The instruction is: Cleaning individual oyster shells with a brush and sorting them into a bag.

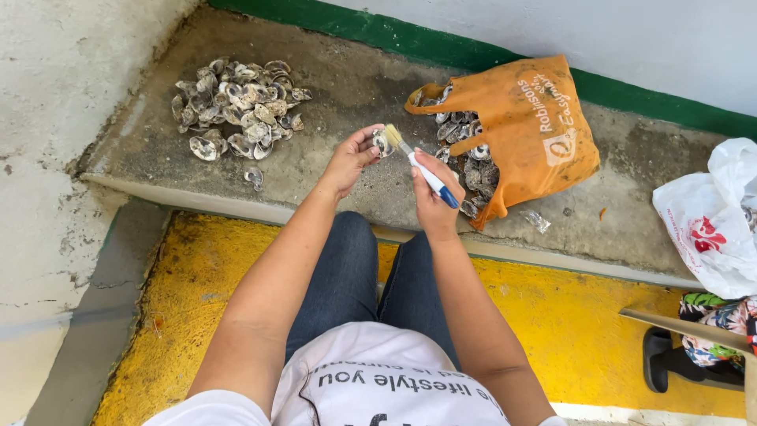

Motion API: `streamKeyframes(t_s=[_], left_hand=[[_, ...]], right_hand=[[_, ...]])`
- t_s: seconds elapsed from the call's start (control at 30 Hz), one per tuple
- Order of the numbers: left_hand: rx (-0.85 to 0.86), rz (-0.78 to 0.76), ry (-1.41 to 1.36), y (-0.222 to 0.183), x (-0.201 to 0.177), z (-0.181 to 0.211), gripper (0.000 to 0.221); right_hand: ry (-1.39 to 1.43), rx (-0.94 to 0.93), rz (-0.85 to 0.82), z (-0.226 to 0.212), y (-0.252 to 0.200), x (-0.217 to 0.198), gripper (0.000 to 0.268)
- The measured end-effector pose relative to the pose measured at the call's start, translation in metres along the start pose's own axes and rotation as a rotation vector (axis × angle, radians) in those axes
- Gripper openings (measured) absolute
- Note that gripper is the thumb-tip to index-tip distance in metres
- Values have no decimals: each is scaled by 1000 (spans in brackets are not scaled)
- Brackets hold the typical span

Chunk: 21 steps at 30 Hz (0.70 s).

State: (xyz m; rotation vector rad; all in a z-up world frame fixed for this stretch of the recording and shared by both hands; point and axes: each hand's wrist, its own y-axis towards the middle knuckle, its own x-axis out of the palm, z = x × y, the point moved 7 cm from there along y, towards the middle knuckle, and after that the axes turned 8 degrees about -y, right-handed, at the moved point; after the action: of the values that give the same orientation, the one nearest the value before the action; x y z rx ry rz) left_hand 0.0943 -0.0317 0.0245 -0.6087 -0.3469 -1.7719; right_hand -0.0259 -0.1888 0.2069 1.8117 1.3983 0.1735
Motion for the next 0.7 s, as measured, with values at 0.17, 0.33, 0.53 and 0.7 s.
streamKeyframes(t_s=[0.17, 0.33, 0.53, 0.7], left_hand=[[17, 8, -12, 0, 7, 13, 46], [32, -7, -3, 2, 3, 5, 48], [58, -3, -24, 1, 6, 17, 48], [11, -20, -74, 0, 0, 3, 49]], right_hand=[[-25, 84, -51, 25, -18, 9, 19], [-93, -3, -12, -3, -8, 4, 21], [-41, 33, -81, 24, -10, 16, 20], [29, -2, -20, 9, -2, 8, 20]])
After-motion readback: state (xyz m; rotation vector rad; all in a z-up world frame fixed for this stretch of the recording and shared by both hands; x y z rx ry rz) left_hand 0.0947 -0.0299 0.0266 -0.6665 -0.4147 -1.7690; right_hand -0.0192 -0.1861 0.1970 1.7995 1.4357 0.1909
